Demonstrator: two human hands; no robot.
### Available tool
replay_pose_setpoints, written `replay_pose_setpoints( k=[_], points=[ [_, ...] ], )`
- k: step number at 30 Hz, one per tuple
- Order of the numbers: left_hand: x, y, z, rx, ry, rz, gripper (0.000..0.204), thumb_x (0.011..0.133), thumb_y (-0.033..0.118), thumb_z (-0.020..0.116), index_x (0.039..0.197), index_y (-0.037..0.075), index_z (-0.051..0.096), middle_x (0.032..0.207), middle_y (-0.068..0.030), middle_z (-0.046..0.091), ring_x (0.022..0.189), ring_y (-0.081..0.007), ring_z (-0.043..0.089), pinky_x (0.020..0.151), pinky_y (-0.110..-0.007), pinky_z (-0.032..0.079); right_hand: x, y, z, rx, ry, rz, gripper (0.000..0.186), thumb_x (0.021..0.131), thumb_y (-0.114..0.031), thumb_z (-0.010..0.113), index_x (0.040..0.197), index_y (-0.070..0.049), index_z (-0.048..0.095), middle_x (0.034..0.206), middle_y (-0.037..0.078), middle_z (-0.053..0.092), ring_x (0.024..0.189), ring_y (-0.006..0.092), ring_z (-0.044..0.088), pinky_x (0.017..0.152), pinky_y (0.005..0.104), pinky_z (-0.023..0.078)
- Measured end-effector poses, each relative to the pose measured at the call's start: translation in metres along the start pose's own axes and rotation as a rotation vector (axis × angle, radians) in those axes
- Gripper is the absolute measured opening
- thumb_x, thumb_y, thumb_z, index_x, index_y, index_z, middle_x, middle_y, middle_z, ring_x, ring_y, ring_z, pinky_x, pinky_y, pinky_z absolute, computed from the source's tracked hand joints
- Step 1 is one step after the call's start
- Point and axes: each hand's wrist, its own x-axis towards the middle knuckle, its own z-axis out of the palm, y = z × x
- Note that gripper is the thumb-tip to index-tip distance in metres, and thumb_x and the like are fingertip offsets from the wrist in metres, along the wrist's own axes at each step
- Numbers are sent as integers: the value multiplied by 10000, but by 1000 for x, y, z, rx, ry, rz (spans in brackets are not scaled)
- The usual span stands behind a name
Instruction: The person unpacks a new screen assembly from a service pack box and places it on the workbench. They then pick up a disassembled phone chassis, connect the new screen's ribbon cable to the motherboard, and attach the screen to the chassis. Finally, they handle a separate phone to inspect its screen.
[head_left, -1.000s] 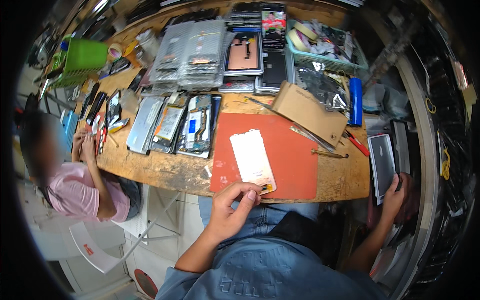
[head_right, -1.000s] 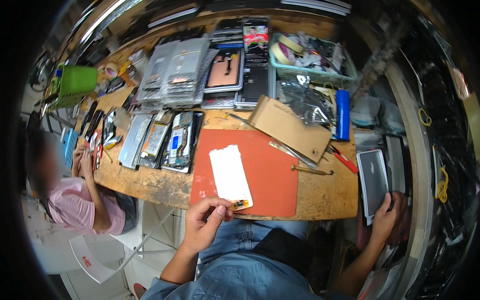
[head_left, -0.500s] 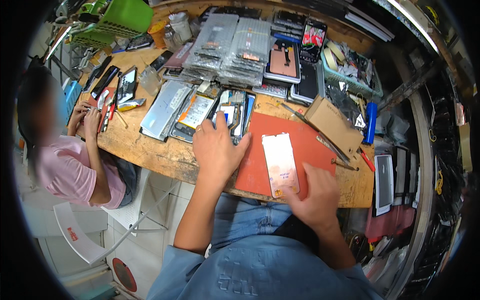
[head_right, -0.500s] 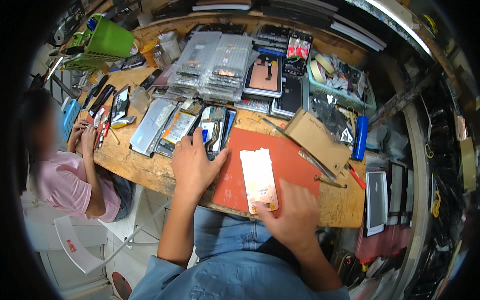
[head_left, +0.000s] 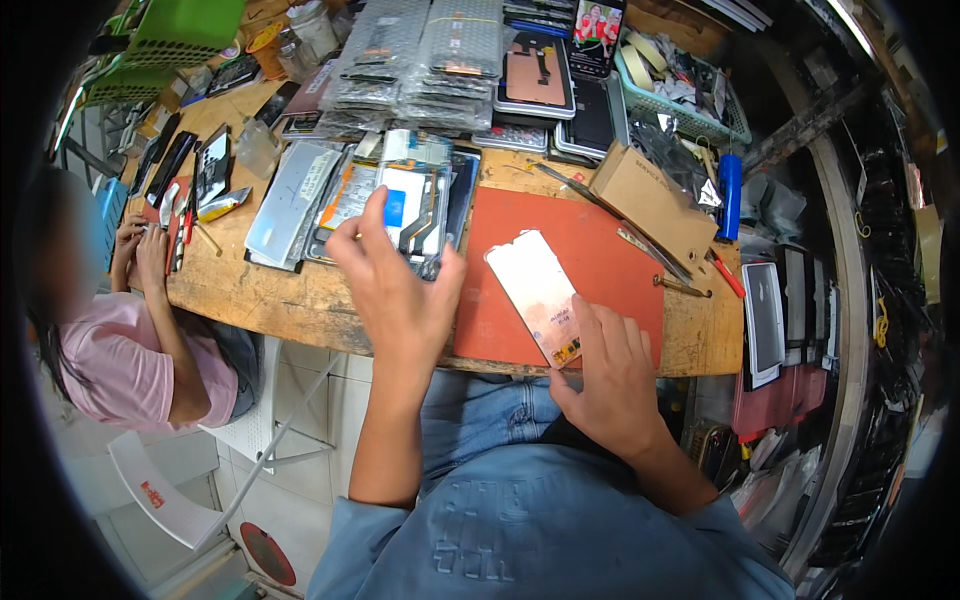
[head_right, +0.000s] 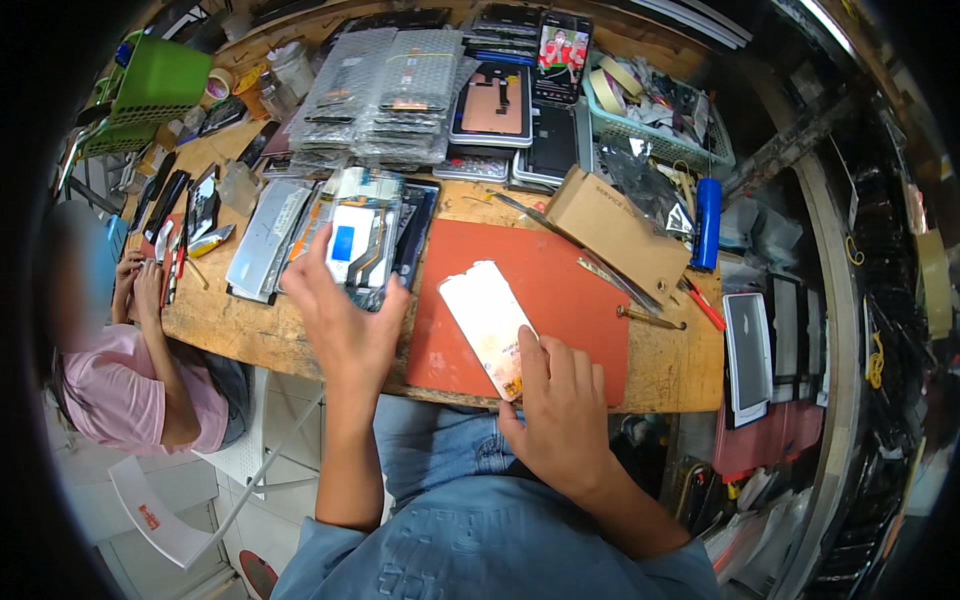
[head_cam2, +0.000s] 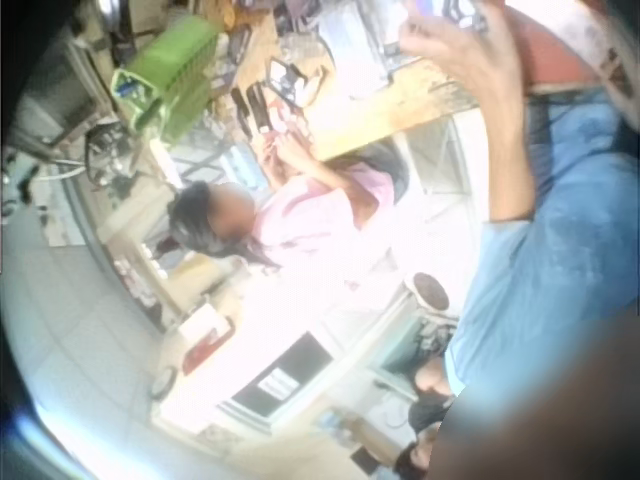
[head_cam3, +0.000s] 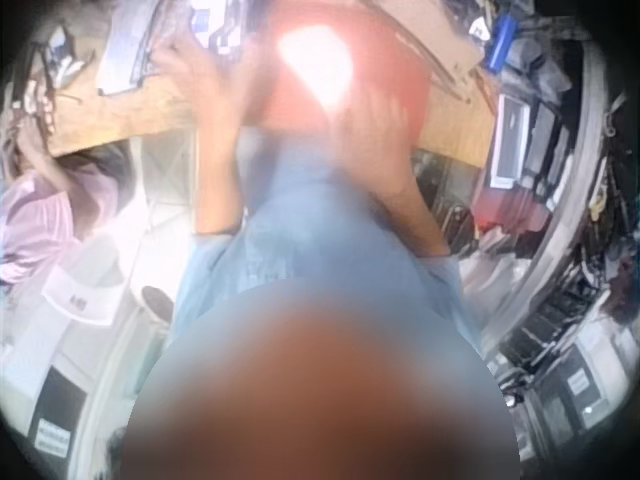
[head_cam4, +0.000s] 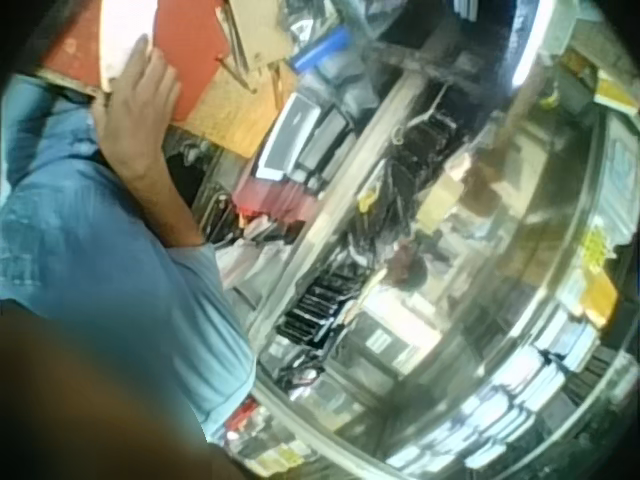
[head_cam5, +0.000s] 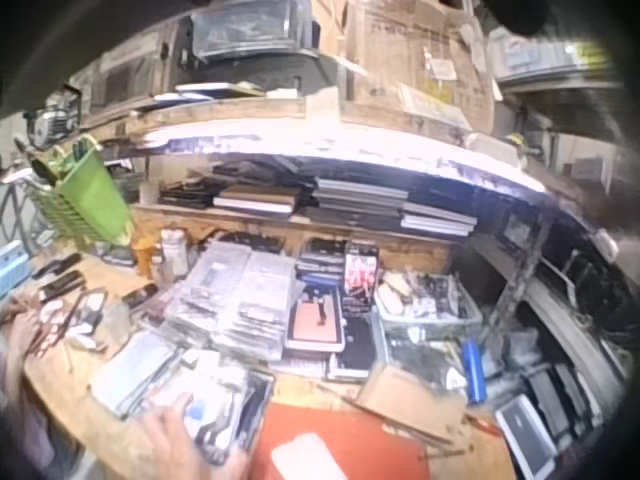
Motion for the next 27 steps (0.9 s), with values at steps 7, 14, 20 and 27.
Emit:
replay_pose_setpoints(
  k=[7,14,20,27],
  points=[
    [-5,-1,-12,337,-5,365,728,808,-1,760,1505,71,560,1363,-233,482,1110,-409,565,937,-501,512,7,10,2,35,21,6,875,757,-269,906,1475,61,529,1198,163,572,1073,329,574,931,453,448],
    [5,-21,-40,543,-30,548,727,795,-19,749,1500,39,583,1349,-179,555,1148,-364,611,925,-452,548,7,26,-2,156,72,-65,720,766,-216,826,1383,76,595,1133,167,610,1025,323,592,908,454,458],
    [1,0,-57,246,-87,114,749,740,88,831,1447,-18,608,1272,-209,541,1174,-363,592,1042,-444,500,15,32,4,171,269,-111,430,810,-195,768,1160,48,713,936,137,678,876,300,652,808,442,494],
    [-82,28,-34,-13,-169,-39,821,728,119,873,1480,-30,579,1295,-198,474,1196,-340,542,1046,-437,482,27,65,-7,183,354,-156,253,876,-53,716,1125,-16,746,980,102,714,856,290,675,768,407,514]
  ],
)
